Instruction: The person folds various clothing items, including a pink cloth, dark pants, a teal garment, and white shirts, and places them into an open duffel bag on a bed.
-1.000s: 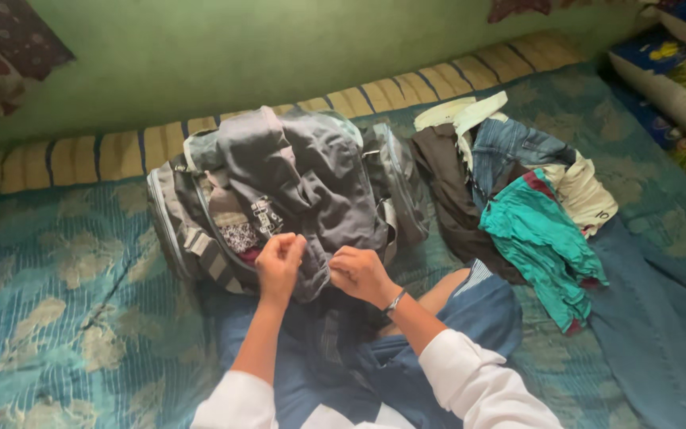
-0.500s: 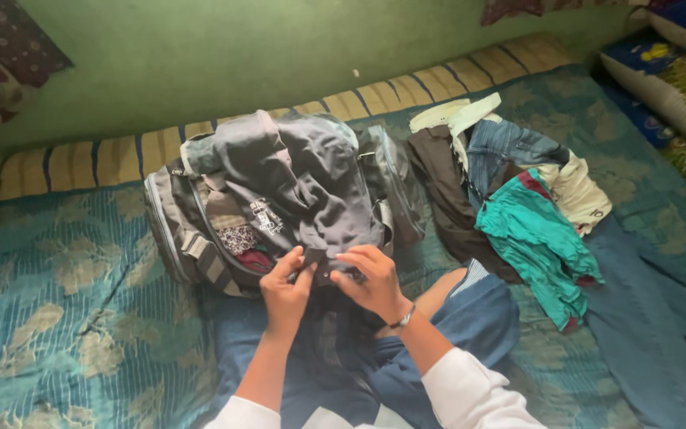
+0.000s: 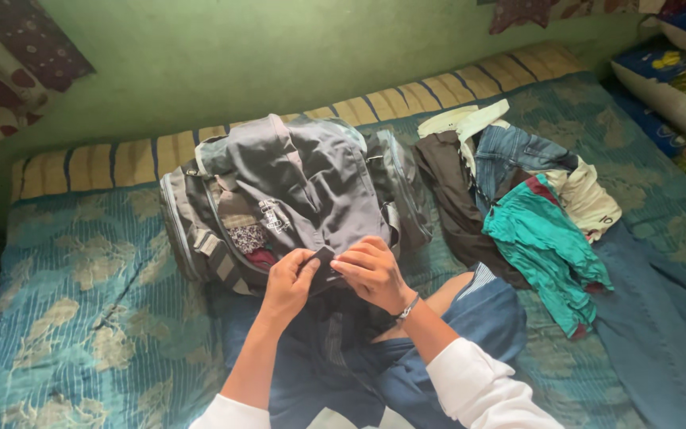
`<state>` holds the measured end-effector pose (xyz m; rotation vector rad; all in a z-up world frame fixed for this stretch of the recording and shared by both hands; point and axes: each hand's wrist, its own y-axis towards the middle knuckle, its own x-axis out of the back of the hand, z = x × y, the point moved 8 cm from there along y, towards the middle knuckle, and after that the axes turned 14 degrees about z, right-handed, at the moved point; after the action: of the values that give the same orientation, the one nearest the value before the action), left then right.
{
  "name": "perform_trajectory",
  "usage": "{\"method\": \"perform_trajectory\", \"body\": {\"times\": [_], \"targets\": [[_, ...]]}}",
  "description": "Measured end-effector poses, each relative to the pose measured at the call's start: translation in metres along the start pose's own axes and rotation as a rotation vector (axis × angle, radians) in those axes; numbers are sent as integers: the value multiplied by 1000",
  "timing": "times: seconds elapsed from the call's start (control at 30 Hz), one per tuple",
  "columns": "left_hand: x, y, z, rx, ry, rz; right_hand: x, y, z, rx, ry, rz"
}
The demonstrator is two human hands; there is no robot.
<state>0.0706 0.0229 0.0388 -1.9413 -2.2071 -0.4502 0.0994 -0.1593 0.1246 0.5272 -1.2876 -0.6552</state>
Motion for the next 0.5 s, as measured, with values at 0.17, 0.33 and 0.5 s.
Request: {"method": "perform_trajectory", "body": {"times": [0.17, 0.33, 0.5], "targets": [[-5, -3, -48, -146, 116, 13, 2, 8, -10, -64, 101, -52], [-6, -4, -55, -185, 105, -14, 6, 13, -6, -11, 72, -75], [-8, 3, -38, 13, 102, 6, 3, 16, -5, 14, 33, -19]]}}
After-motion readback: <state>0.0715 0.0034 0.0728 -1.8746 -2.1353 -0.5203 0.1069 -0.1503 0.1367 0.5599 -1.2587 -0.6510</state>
